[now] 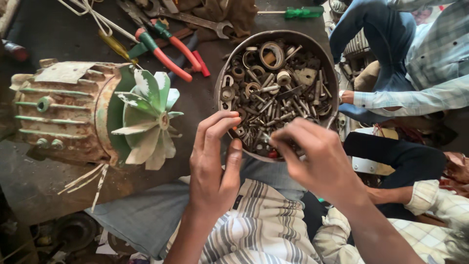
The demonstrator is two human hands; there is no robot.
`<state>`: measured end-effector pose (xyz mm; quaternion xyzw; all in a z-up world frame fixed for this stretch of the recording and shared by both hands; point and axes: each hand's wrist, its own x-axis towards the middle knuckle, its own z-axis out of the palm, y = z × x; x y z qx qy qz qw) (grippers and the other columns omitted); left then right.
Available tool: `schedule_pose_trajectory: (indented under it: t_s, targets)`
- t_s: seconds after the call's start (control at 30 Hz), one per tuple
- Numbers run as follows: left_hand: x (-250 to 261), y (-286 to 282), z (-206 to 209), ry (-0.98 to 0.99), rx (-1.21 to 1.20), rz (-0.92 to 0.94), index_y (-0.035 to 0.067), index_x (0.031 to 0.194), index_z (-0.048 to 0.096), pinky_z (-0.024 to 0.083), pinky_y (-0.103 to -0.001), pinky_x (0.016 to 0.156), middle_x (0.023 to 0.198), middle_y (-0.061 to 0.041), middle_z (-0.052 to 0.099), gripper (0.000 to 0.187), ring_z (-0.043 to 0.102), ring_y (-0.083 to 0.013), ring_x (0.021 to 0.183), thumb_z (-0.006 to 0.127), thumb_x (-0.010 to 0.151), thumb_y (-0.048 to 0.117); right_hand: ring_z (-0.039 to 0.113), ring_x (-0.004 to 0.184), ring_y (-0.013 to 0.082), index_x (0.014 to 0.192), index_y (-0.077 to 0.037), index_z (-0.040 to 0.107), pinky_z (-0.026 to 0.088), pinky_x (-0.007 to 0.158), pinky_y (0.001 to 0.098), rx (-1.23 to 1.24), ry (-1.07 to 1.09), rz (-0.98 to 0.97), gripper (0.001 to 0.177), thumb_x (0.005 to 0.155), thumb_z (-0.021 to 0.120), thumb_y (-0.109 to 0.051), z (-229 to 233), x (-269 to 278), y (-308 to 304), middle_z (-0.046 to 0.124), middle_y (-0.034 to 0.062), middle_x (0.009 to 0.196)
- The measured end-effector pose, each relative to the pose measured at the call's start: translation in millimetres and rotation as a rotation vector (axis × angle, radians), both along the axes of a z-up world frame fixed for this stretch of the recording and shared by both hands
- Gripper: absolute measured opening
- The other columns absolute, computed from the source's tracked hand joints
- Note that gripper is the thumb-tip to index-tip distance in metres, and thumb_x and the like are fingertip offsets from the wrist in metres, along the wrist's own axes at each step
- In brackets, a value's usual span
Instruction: The person sorts through a container of bolts, nuts, and washers by hand, then uses pliers to manipulate a wire and small components on a motor.
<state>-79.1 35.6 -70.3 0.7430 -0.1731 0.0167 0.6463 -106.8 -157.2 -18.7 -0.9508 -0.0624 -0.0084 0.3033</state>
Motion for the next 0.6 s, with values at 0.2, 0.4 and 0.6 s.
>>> schedule_pose_trajectory:
  t_s: [0.2,0.4,0.6]
  targets:
    - [1.5,4.0,2.0,-0.028,0.019,-0.015,0.002,0.131,0.056,0.05,-0.042,0.11,0.135,-0.017,0.06,0.036,0.063,-0.0342,0.127,0.057,0.096,-0.007,0.071,0.079,0.0231,0.098,0.001,0.071,0.054,0.068,0.0341,-0.132,-0.294,-0.112,0.01,0.092,0.078,0.004,-6.5,31.1,-9.9,0.07,0.0132,0.091]
    - [0.2,2.3,-3.5,-0.044,0.002,0.011,0.002,0.13,0.057,0.05,-0.042,0.109,0.134,-0.016,0.06,0.036,0.063,-0.0344,0.126,0.058,0.096,-0.009,0.075,0.076,0.0136,0.098,-0.006,0.074,0.056,0.065,0.0272,0.021,-0.108,-0.007,0.008,0.094,0.075,0.001,21.4,14.9,-32.3,0.076,0.0077,0.09]
    - [3.0,2.1,-12.2,-0.078,0.009,-0.008,0.003,0.129,0.058,0.052,-0.042,0.108,0.133,-0.015,0.061,0.034,0.064,-0.0341,0.124,0.058,0.097,-0.01,0.074,0.075,0.0183,0.093,0.0,0.073,0.058,0.064,0.0328,0.025,0.201,-0.032,0.013,0.08,0.076,0.0,11.3,1.3,-8.1,0.074,0.0094,0.085]
